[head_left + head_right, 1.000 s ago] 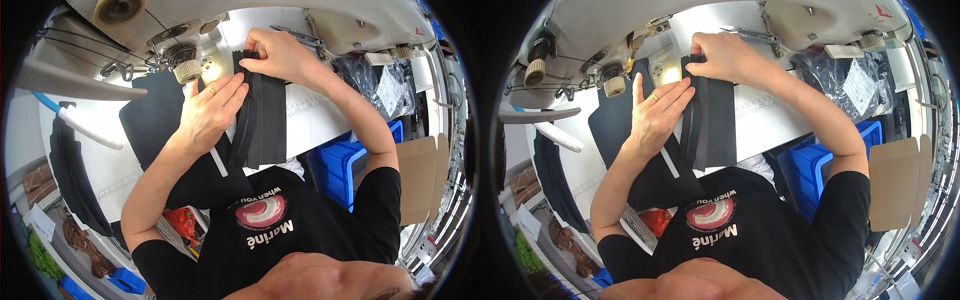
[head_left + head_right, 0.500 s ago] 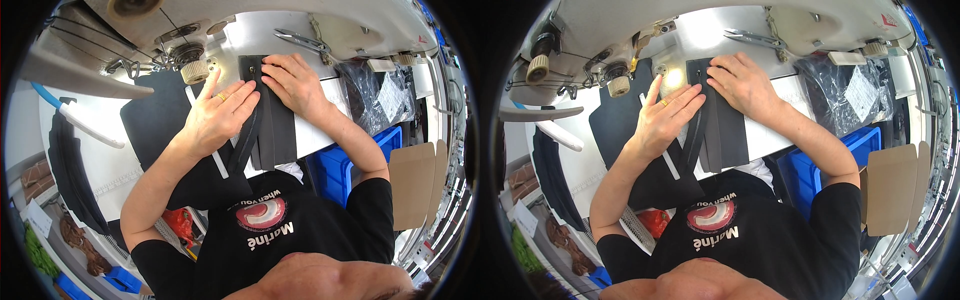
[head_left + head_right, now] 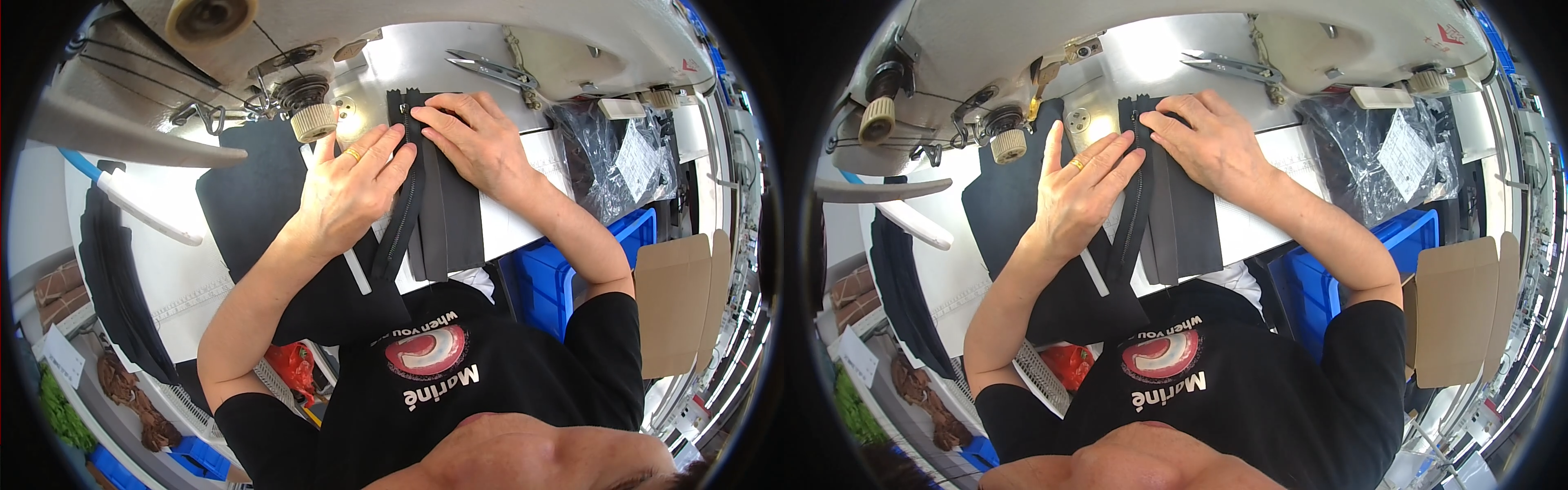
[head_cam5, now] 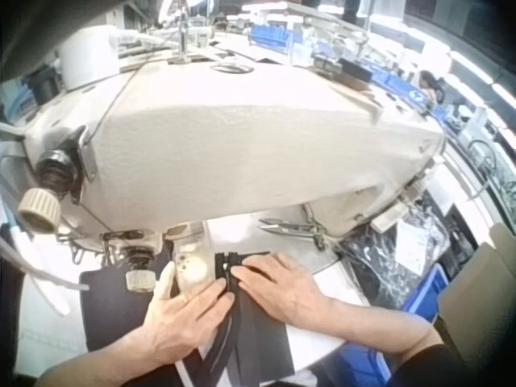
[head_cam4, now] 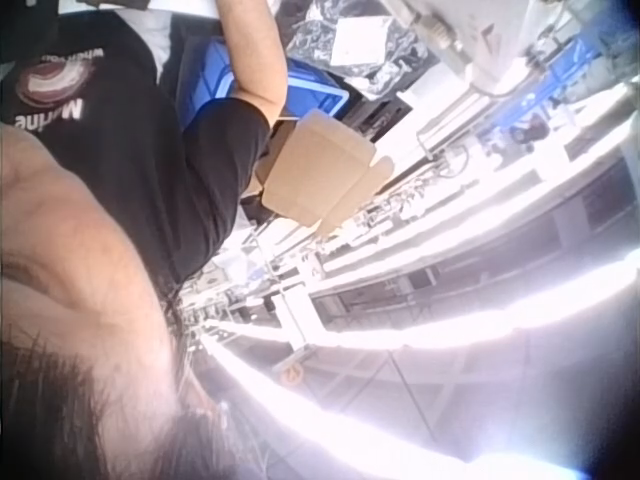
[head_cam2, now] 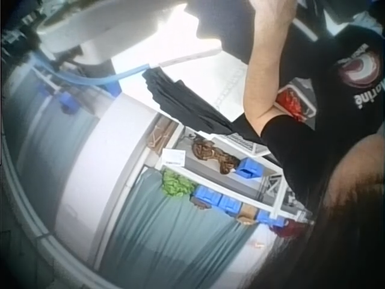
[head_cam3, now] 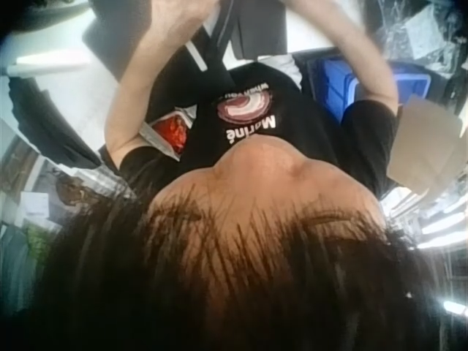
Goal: Sewing a zipper onto a piece of black leather using an industrial sewing machine.
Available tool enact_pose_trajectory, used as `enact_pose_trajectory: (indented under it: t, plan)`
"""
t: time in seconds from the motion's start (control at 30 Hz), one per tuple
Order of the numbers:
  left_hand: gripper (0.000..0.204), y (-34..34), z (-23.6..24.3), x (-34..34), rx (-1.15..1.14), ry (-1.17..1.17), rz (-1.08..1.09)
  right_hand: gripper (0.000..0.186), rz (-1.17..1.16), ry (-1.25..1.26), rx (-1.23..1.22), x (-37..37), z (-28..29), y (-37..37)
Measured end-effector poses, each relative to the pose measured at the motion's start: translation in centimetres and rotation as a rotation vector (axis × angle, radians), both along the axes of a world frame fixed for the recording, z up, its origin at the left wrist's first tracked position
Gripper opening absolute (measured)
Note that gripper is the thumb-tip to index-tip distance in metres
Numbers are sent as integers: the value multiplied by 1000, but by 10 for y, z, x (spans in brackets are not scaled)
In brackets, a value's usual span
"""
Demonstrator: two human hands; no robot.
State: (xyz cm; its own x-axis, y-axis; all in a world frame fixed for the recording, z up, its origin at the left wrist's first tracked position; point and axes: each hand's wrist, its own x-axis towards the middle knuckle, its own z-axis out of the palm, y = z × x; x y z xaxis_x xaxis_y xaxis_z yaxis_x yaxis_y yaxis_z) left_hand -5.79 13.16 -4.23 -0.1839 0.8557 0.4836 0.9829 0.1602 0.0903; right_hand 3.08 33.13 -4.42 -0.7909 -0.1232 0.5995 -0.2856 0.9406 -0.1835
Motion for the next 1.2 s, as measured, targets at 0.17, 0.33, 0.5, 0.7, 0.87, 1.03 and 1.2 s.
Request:
enact_pose_trajectory:
  t: [0.17, 0.33, 0.5, 0.7, 0.87, 1.03, 1.2]
  plan:
    - [35, 0, -1, -4, 9, -130, -29, 30, -10, -71, -10, 4, 1, -1]
    - [33, 1, -1, -11, 7, -98, -25, 28, 11, -35, 22, 0, -2, 6]
    - [21, 1, -4, -22, 3, -144, 11, 23, 444, 39, 42, 38, 34, -26]
    - [16, 3, -4, -27, 50, -173, -42, 34, 435, -366, 130, 84, 33, -91]
    - [17, 0, -6, -26, 54, -157, -30, 36, 468, -418, 105, 78, 37, -85]
    - [17, 2, -8, -27, 27, -150, 8, 31, 427, -292, 131, 86, 32, -81]
    - [18, 3, -8, -24, 7, -151, 18, 29, 519, -307, 88, 74, 33, -69]
